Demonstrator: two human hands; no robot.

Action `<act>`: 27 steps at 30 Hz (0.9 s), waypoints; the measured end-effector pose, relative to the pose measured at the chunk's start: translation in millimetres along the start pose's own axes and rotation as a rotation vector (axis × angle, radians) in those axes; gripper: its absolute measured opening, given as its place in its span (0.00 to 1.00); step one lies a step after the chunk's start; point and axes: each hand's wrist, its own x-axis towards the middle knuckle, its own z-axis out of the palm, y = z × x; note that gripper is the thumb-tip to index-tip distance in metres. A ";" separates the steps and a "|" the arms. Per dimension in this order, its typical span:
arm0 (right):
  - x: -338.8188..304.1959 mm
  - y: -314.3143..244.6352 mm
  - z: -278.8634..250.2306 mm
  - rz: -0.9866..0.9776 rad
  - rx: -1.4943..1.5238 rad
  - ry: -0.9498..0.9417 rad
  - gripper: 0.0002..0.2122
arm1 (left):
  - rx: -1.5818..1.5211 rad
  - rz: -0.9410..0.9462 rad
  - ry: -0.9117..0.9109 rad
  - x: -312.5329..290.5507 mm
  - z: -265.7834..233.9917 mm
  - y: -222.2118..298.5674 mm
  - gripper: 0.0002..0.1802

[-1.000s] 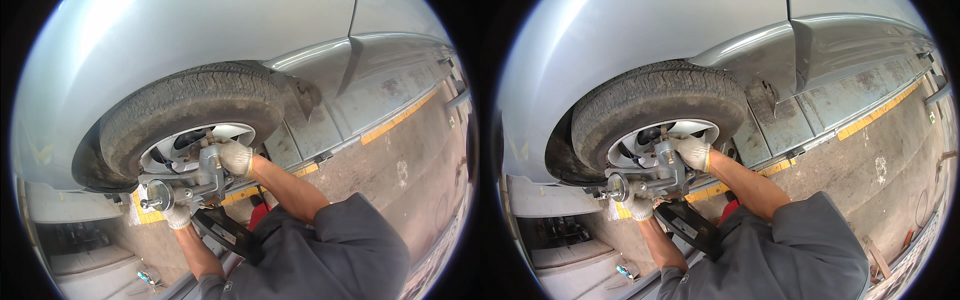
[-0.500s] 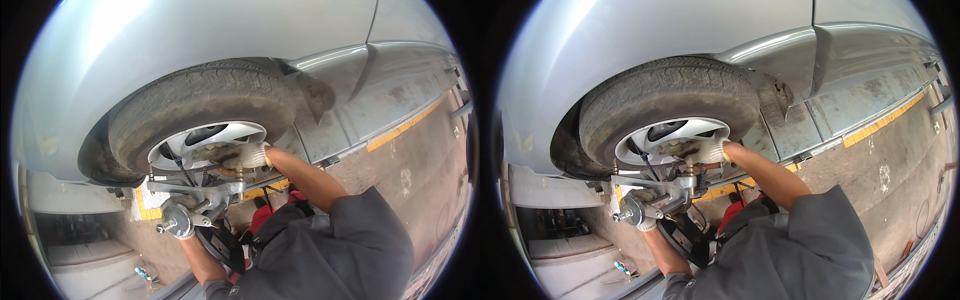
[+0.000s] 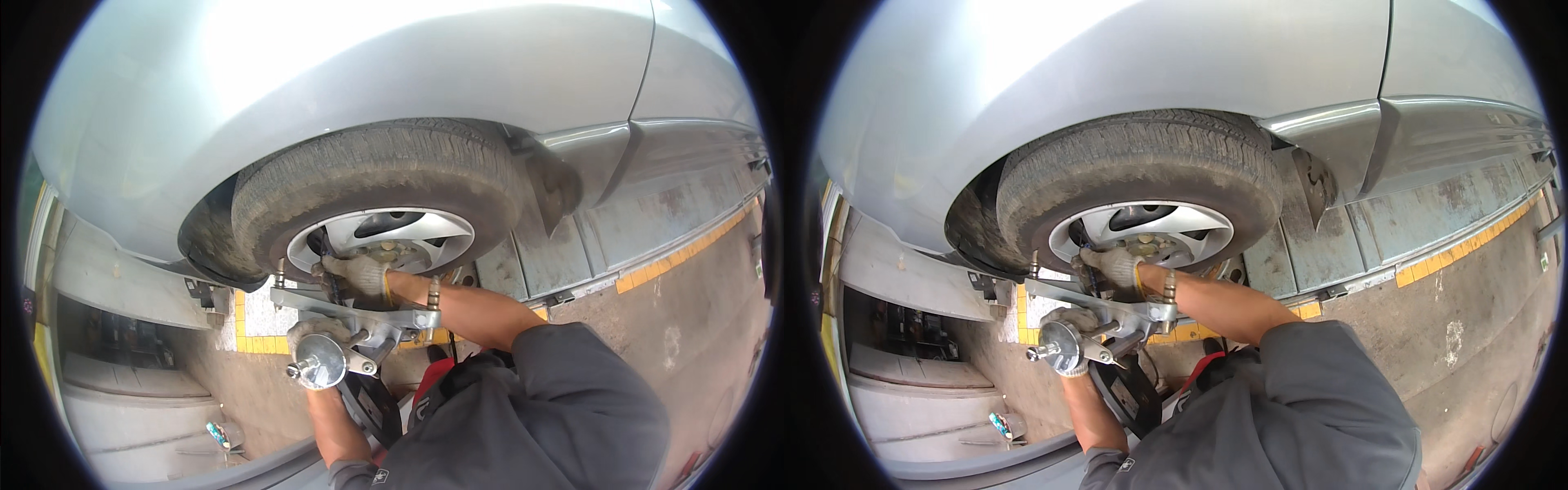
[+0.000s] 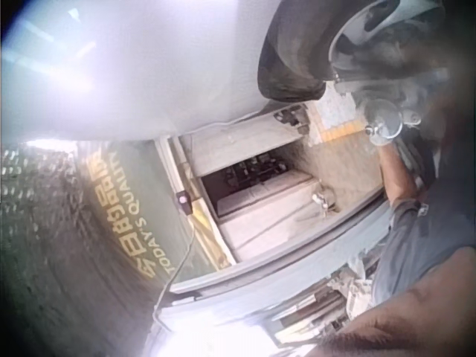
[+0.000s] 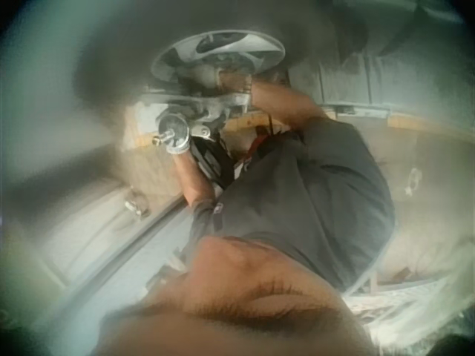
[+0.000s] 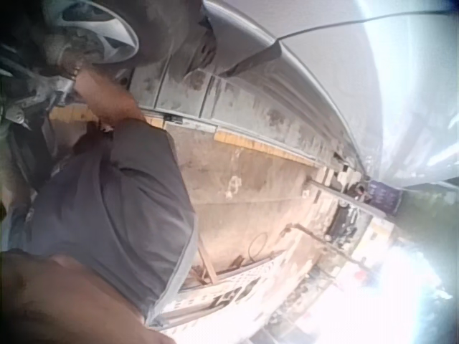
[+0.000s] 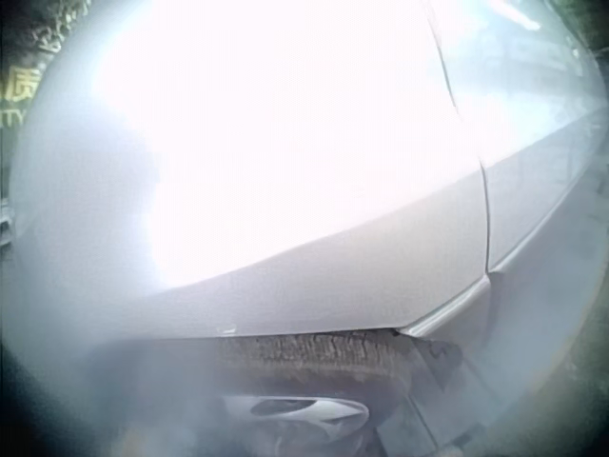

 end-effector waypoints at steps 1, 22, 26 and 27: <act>4.0 2.9 1.2 0.016 -0.014 0.019 0.17 | -0.064 -0.051 -0.037 0.0 -3.2 -3.2 0.16; -14.5 20.5 2.9 -0.097 0.333 -0.179 0.13 | -0.023 -0.193 -0.210 -12.9 -25.3 -14.4 0.11; -33.1 8.4 -19.1 -0.121 -0.313 -0.015 0.23 | 0.033 -0.105 -0.125 -24.0 -31.3 -21.2 0.15; -43.5 8.9 -25.3 -0.203 -0.523 0.019 0.24 | 0.020 -0.105 -0.092 -29.3 -32.8 -24.4 0.15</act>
